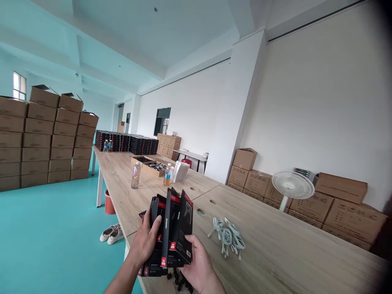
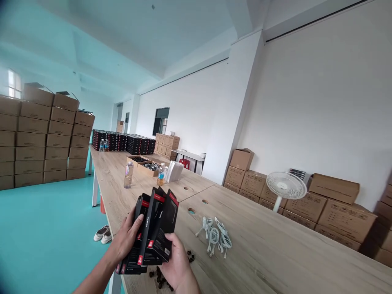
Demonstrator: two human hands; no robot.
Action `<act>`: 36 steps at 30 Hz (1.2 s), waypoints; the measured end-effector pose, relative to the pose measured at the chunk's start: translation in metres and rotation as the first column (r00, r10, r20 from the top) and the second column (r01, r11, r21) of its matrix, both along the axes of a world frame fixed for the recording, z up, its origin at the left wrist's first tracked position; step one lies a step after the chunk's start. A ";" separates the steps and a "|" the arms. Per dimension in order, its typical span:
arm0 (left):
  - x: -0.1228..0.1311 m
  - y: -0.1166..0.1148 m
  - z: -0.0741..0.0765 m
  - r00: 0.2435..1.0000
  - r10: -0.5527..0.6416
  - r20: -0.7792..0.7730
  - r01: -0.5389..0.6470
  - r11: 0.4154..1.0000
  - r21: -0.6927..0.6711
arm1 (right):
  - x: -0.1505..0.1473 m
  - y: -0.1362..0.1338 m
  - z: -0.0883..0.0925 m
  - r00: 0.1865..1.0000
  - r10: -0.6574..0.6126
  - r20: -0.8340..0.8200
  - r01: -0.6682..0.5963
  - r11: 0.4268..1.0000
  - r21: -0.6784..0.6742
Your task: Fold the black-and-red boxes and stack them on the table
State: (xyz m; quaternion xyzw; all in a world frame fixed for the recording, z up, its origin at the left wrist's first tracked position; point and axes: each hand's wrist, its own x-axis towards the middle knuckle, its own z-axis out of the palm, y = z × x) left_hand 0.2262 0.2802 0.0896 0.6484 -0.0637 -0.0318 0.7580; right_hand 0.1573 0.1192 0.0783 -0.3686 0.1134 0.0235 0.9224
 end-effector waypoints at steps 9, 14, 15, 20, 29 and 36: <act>-0.103 -0.114 -0.002 0.932 -0.303 0.200 0.226 0.916 0.332 | -0.153 -0.081 -0.035 0.879 -0.474 -0.048 0.458 0.869 -0.188; -0.118 -0.143 -0.051 0.864 -0.485 0.133 0.349 0.769 0.535 | -0.222 -0.116 -0.058 0.784 -0.615 0.084 0.516 0.569 -0.640; -0.116 -0.143 -0.058 0.850 -0.512 0.123 0.349 0.722 0.597 | -0.230 -0.118 -0.059 0.782 -0.619 0.080 0.481 0.515 -0.710; -0.115 -0.141 -0.054 0.724 -0.688 0.050 0.271 0.350 0.896 | -0.238 -0.104 -0.050 0.865 -0.502 -0.019 0.183 0.351 -0.919; -0.158 -0.113 -0.032 0.740 -0.561 0.370 0.149 0.674 0.724 | -0.252 -0.086 -0.033 0.795 -0.488 0.360 0.317 -0.171 -0.933; -0.148 -0.123 -0.055 0.748 -0.651 0.130 0.231 0.439 0.868 | -0.247 -0.101 -0.050 0.785 -0.617 0.063 0.028 -0.065 -0.997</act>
